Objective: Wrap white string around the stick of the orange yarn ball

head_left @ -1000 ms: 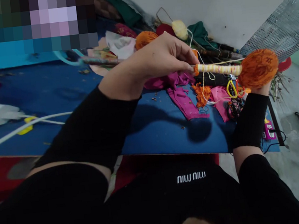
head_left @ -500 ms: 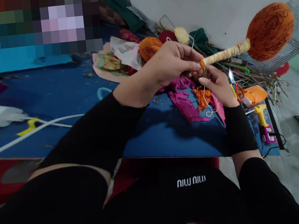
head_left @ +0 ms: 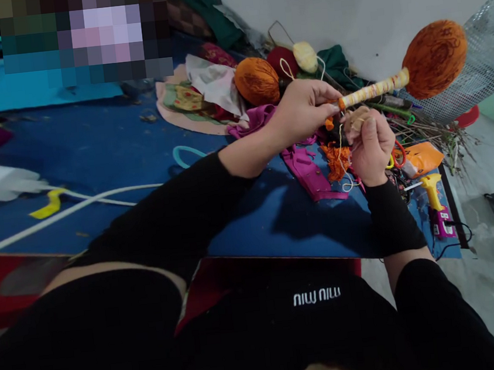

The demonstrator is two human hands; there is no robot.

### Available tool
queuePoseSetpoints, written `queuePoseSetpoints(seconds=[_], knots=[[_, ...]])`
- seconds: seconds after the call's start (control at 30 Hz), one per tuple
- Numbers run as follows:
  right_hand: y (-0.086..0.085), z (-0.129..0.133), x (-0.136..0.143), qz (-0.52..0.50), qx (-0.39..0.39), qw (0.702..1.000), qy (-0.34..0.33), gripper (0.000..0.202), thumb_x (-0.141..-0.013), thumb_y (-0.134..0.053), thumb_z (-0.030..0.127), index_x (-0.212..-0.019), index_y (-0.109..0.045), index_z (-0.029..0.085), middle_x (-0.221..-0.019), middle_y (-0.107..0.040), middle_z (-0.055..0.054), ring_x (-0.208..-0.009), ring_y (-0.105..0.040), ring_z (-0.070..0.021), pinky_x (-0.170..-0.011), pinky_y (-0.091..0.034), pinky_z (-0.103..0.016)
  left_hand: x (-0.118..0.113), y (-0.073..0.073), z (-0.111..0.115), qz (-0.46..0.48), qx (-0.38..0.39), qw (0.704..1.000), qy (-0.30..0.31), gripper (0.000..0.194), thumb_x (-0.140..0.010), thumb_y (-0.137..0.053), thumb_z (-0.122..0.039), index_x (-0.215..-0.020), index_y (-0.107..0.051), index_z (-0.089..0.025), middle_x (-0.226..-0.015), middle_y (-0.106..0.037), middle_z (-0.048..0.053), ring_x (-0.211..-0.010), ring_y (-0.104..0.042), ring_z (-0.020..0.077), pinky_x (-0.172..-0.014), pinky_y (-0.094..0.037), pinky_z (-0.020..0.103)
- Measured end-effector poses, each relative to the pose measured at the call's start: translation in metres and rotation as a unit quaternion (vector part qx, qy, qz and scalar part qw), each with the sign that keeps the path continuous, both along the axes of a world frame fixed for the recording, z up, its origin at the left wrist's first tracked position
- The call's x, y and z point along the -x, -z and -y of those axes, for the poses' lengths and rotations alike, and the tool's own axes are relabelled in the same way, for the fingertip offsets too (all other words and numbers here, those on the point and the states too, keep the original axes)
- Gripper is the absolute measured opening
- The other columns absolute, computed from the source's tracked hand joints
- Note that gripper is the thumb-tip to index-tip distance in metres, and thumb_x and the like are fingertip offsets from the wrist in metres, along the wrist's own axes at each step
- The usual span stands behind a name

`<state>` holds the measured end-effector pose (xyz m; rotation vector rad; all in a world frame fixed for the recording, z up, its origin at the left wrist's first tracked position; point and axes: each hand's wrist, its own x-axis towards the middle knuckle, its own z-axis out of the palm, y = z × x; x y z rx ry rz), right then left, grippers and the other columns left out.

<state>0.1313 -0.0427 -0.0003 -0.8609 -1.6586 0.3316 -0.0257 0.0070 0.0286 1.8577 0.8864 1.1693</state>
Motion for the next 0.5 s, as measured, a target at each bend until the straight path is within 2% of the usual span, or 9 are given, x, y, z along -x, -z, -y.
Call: queuePoseSetpoints(seconds=[0.1,0.2,0.3,0.4,0.5], knots=[[-0.005,0.009,0.001,0.016,-0.023,0.999,0.023,0.059,-0.113,-0.036,0.067,-0.081,-0.065,0.027,-0.072,-0.051,0.001,-0.074,-0.064,-0.0164,-0.08,-0.065,-0.04,-0.007,0.009,-0.002,0.019,-0.017,1.0,-0.008,0.026,-0.086,-0.065,-0.012,-0.105,-0.084,-0.013,-0.101,-0.084,0.008,-0.095,-0.078,0.0219,-0.09,-0.062,0.034],[-0.013,0.02,0.003,0.034,-0.017,0.999,0.033,0.06,-0.113,-0.038,0.067,-0.078,-0.063,0.025,-0.072,-0.051,0.002,-0.072,-0.064,-0.0137,-0.077,-0.065,-0.035,-0.009,0.013,-0.002,0.027,-0.028,0.999,-0.019,0.024,-0.085,-0.066,-0.014,-0.101,-0.084,-0.013,-0.099,-0.083,0.005,-0.093,-0.077,0.02,-0.089,-0.061,0.032],[-0.015,0.025,0.006,0.046,-0.018,0.998,0.032,0.062,-0.114,-0.037,0.066,-0.076,-0.062,0.024,-0.071,-0.052,0.002,-0.07,-0.064,-0.0125,-0.076,-0.065,-0.035,-0.009,0.013,-0.001,0.029,-0.009,0.999,-0.013,0.021,-0.085,-0.067,-0.013,-0.1,-0.083,-0.014,-0.093,-0.081,0.003,-0.089,-0.074,0.018,-0.084,-0.059,0.03],[-0.01,0.026,0.008,0.068,-0.051,0.996,0.033,0.058,-0.116,-0.037,0.059,-0.077,-0.06,0.024,-0.073,-0.054,0.002,-0.07,-0.063,-0.0126,-0.076,-0.063,-0.035,-0.008,0.01,0.001,0.036,0.017,0.999,0.008,0.021,-0.085,-0.067,-0.01,-0.099,-0.081,-0.015,-0.089,-0.08,0.001,-0.082,-0.071,0.0159,-0.079,-0.057,0.028],[-0.011,0.024,0.007,0.088,-0.073,0.993,0.027,0.054,-0.117,-0.035,0.055,-0.08,-0.061,0.026,-0.077,-0.057,0.001,-0.077,-0.066,-0.0151,-0.084,-0.064,-0.039,-0.007,0.009,0.0,0.029,0.014,0.999,-0.003,0.022,-0.084,-0.066,-0.009,-0.098,-0.081,-0.016,-0.086,-0.079,0.001,-0.078,-0.07,0.0162,-0.075,-0.055,0.029]])
